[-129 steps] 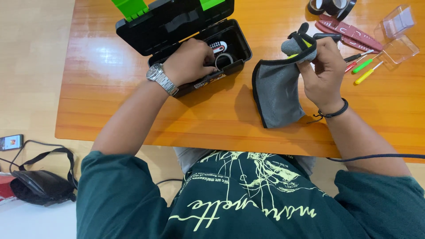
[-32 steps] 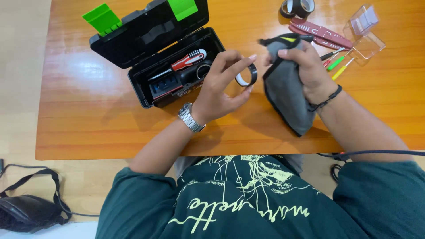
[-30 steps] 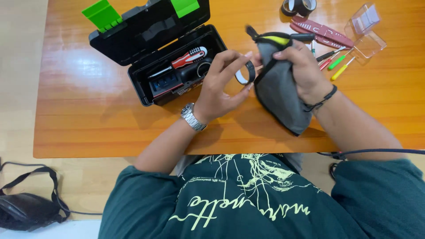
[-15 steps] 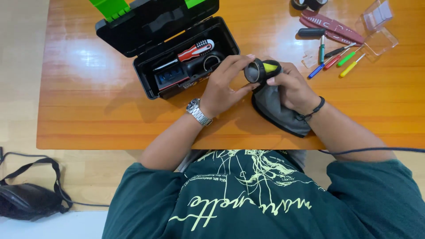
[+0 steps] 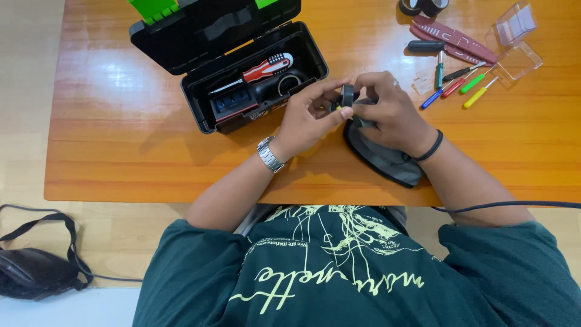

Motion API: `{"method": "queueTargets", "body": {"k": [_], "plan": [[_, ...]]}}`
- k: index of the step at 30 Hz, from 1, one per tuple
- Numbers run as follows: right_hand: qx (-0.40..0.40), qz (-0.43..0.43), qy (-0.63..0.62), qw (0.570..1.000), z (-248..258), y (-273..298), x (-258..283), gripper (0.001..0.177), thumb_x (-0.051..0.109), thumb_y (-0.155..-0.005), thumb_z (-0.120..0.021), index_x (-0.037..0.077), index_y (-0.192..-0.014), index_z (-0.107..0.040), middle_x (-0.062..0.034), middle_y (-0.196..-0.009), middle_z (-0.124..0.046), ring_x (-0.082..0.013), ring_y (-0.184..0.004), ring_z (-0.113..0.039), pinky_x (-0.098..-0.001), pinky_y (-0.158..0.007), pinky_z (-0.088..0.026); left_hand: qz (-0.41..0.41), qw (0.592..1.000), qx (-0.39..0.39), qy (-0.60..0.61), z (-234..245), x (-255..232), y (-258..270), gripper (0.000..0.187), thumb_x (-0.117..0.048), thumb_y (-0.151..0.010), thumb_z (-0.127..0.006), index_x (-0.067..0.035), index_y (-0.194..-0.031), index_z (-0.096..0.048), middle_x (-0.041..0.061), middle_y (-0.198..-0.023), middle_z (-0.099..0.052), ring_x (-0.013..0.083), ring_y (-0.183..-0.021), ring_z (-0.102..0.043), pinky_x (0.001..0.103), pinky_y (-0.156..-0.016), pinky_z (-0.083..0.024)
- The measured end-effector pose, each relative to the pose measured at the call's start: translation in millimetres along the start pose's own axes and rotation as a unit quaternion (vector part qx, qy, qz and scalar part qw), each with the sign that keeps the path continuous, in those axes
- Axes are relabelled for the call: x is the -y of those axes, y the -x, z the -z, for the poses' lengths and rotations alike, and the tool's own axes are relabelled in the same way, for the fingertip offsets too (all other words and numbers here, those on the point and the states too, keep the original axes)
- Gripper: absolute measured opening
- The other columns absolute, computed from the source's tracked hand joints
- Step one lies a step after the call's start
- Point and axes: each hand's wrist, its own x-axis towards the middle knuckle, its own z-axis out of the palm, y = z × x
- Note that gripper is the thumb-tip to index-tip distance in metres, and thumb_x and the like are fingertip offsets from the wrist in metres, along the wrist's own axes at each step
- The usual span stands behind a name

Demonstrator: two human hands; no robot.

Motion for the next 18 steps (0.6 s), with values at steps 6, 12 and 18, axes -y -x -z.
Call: {"method": "queueTargets", "body": {"k": [6,12,18], "plan": [[0.066,0.095,0.346,0.931,16,-13,14,0.023,0.003,-0.098,-0.055,0.013,-0.107,-0.073,-0.0156,-0.146,-0.050,-0.0307,-0.103,-0.060,-0.0391,-0.087,-0.060,0.120,0.990,0.027,0.066,6,4,-1,0.036,-0.022,-0.096,-0.071,0.001,-0.124,-0.065,0.012,-0.104,-0.072,0.0217,-0.079,-0.077,0.026,-0.071,-0.069],[-0.063,0.146,0.398,0.903,0,-6,3,0.026,0.015,-0.095,-0.059,0.022,-0.105,-0.081,-0.0146,-0.137,-0.066,-0.0272,-0.094,-0.059,-0.0351,-0.067,-0.046,0.185,0.957,-0.038,0.221,0,8,-2,0.039,-0.034,-0.100,-0.065,0.004,-0.096,-0.069,0.021,-0.065,-0.070,0.0235,-0.055,-0.074,0.028,-0.049,-0.064],[-0.046,0.123,0.293,0.947,-4,7,-1,0.031,0.029,-0.094,-0.067,0.005,-0.107,-0.081,-0.0218,-0.136,-0.063,-0.0347,-0.102,-0.064,-0.0439,-0.081,-0.057,0.181,0.962,-0.029,0.201,1,4,-4,0.039,-0.036,-0.097,-0.068,0.002,-0.086,-0.068,0.024,-0.065,-0.071,0.0250,-0.054,-0.074,0.030,-0.048,-0.063]]}}
